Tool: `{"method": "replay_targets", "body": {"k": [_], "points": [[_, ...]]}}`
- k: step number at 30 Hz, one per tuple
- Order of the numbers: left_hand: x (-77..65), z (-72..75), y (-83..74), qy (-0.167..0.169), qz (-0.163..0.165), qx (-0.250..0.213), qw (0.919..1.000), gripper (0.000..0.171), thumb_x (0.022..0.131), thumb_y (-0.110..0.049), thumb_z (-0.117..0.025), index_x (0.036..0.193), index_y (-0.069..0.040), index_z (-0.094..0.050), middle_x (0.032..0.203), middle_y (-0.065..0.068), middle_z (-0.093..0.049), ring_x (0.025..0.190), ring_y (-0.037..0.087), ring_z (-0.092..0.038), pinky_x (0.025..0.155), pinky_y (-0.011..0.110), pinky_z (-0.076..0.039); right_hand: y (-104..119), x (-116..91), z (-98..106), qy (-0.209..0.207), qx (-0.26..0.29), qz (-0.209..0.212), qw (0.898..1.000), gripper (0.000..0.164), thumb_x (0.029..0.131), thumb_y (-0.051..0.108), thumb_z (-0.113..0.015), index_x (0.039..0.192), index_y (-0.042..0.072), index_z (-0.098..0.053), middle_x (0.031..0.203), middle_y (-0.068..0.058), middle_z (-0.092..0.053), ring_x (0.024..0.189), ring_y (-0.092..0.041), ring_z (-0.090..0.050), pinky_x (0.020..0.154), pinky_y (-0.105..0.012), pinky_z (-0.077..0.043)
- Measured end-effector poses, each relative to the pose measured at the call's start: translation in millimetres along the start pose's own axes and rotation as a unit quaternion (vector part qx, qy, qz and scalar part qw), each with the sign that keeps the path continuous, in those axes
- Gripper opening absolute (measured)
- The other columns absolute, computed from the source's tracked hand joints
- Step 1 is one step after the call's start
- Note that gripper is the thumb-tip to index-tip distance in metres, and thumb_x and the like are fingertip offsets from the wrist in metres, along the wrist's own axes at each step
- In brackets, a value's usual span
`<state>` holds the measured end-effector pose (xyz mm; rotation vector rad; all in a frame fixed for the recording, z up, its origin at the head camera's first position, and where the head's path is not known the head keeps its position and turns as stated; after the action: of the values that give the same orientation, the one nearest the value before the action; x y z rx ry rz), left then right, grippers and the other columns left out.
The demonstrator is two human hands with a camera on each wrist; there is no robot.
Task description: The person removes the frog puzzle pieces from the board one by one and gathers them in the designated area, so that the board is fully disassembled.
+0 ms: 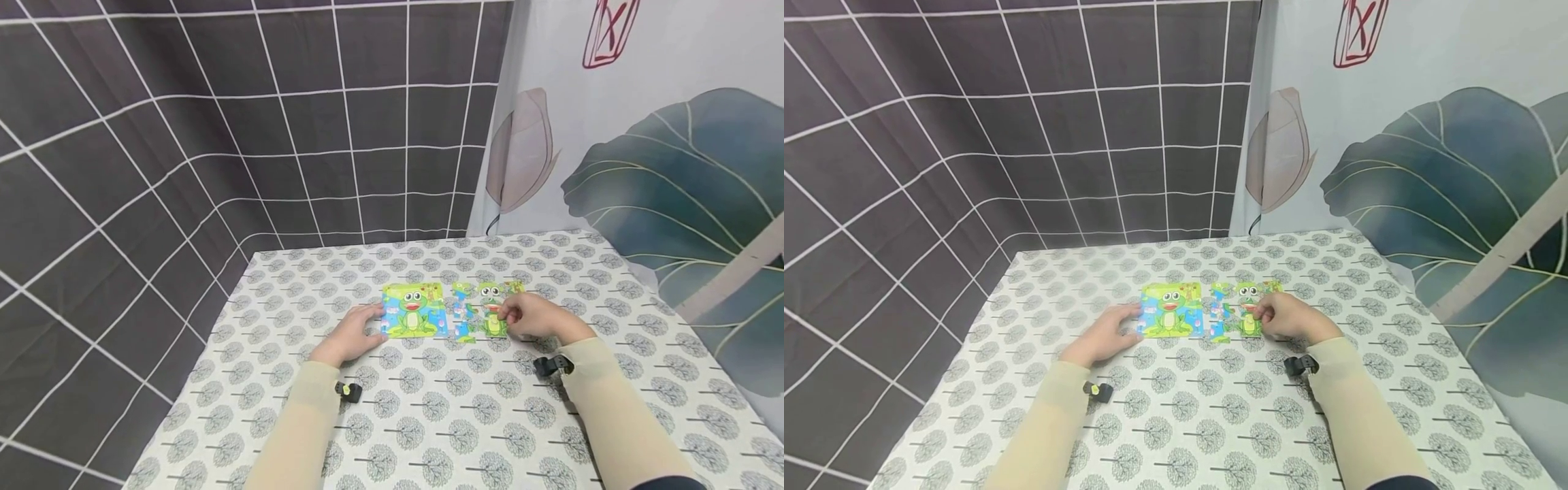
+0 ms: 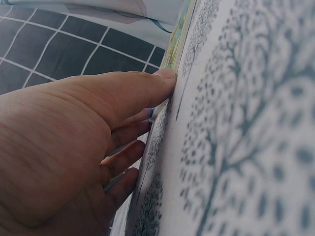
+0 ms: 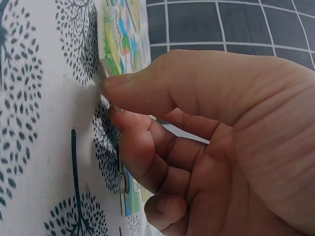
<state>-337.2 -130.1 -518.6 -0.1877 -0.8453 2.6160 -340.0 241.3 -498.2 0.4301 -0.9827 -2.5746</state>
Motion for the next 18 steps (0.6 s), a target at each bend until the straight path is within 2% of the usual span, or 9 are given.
{"method": "replay_targets", "body": {"k": [6,18], "points": [[0.3,0.5,0.2,0.002,0.000,-0.004,1.0000,0.066,0.094,-0.035,-0.078,0.153,-0.017,-0.054,0.166,-0.004,-0.040,0.153,0.025,-0.033,0.126,0.050,-0.025,-3.8,-1.0,-0.5,0.016,0.031,-0.005,0.999,0.029,0.077,-0.009,-0.070,0.104,0.001,-0.070,0.080,-0.005,-0.062,0.065,-0.016,-0.056,0.055,-0.024,-0.051],[0.6,0.8,-0.6,0.000,-0.004,0.001,1.0000,0.065,0.094,-0.034,-0.078,0.152,-0.016,-0.055,0.165,-0.004,-0.041,0.153,0.025,-0.034,0.126,0.049,-0.026,-4.4,-0.3,-1.2,0.029,0.018,0.006,0.999,0.027,0.075,-0.010,-0.071,0.099,0.002,-0.071,0.079,-0.004,-0.062,0.070,-0.019,-0.056,0.060,-0.025,-0.050]]}}
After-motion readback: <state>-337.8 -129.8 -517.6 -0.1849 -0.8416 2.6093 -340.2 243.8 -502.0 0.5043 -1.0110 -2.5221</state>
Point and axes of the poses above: each hand's wrist, its own x-axis towards the middle knuckle, its own z-axis out of the back of the hand, y = z × x, the point moved 7 cm from there along x, towards the middle knuckle
